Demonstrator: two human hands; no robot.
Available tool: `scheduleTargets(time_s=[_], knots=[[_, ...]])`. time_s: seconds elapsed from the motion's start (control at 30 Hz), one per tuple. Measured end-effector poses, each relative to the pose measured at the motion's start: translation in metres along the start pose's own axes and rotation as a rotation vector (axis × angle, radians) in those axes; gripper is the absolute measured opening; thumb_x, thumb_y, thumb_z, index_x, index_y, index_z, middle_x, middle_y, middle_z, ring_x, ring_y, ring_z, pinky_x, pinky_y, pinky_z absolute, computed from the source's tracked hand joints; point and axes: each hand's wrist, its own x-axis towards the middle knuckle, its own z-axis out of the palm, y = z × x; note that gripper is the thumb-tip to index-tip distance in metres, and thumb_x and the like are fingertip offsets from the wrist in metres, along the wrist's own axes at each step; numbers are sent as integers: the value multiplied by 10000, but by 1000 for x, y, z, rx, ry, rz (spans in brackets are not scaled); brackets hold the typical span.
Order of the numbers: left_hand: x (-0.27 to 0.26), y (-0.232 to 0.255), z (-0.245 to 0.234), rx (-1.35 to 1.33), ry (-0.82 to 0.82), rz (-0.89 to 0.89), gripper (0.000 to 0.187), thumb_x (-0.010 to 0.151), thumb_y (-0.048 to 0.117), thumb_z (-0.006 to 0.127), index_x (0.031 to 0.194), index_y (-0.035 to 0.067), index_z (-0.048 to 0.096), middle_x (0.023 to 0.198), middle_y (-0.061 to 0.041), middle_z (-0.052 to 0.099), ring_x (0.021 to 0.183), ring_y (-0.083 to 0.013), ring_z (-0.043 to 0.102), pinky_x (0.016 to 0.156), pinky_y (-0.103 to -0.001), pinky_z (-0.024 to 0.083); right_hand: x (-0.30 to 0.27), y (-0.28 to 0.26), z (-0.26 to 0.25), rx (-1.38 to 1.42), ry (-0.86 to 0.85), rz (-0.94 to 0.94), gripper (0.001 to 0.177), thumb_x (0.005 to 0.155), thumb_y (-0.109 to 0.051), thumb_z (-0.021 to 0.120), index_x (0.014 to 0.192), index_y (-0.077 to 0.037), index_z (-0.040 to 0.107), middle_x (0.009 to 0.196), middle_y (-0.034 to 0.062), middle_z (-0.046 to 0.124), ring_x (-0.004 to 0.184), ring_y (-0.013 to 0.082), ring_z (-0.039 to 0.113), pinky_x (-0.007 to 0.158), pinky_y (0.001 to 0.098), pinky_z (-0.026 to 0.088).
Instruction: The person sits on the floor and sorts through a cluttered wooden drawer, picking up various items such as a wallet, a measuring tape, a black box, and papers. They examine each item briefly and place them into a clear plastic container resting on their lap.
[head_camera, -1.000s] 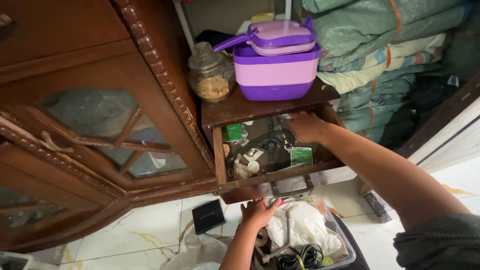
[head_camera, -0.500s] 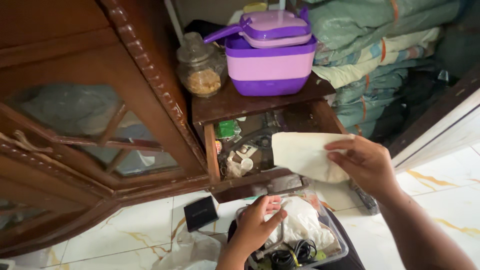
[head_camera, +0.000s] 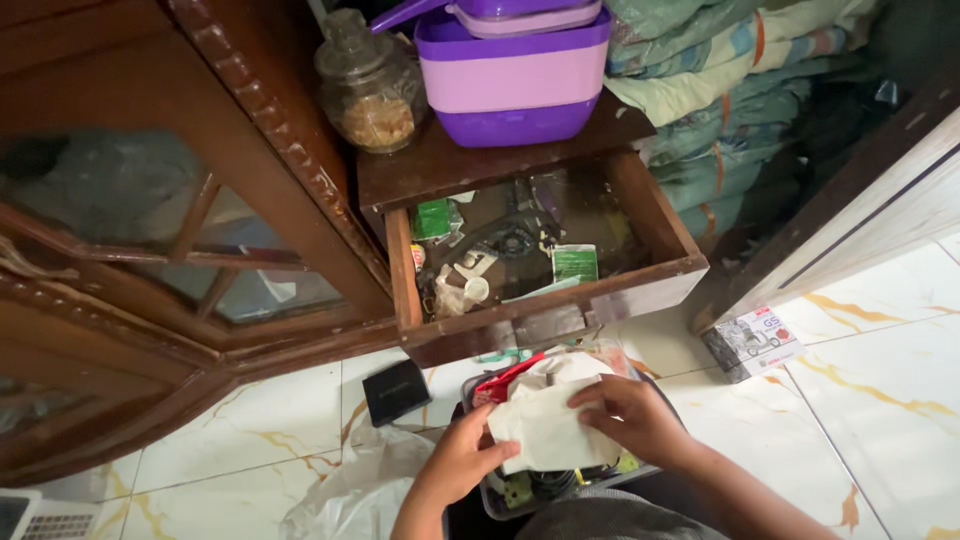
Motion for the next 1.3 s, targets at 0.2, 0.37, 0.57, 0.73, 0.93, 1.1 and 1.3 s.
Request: scheduleTargets(time_s=[0.2,0.37,0.57,0.73,0.93,1.1,1.3], knots=[[9,-61,26,568,382,74,523,767,151,832,1200,95,545,949,-121,787,850,-298,776,729,-396,593,-4,24,27,-337,-205,63,366,829,-88,740,1166,-230,764,1367,48,544,1113,254,606,903,381,551],[0,-31,48,959,458,19,642,751,275,840,1307,163,540,1177,-177,676,934,-414,686,723,-504,547,-2,0,16,-697,-273,-59,415,817,-194,743,1226,-263,746,1480,71,420,1309,359,452,1056,470,438],[-10,41,43,1042,399,49,734,770,419,840,1381,170,518,1274,-188,594,945,-400,668,747,-501,555,24,-82,-65,-418,-453,-137,409,855,-199,773,1251,-125,708,1286,70,676,1112,262,652,955,408,525],[17,59,40,1068,296,27,508,895,444,736,1305,176,603,1081,-91,702,1010,-325,685,849,-443,546,68,-147,-120,-156,-160,-354,204,868,-110,704,1057,-75,772,1031,56,779,851,176,780,708,332,625],[30,98,61,1050,142,374,541,847,303,757,1303,46,620,1246,-172,653,1102,-375,647,858,-523,488,186,-141,-112,-623,-177,-389,311,875,-121,672,1179,-96,732,1124,112,711,1002,330,698,884,443,543],[16,157,70,924,287,848,260,980,210,697,1190,57,697,1154,-111,704,1052,-304,691,906,-414,545,251,-94,-85,-957,-169,-366,550,740,-119,738,1281,-77,644,1260,175,635,1187,411,576,918,486,494],[18,176,41,878,734,975,209,920,46,692,1129,36,690,1091,-109,702,968,-297,691,853,-386,561,255,-95,-88,-924,-94,-287,320,835,-126,697,1155,-129,713,1153,141,675,1098,373,627,937,480,514]])
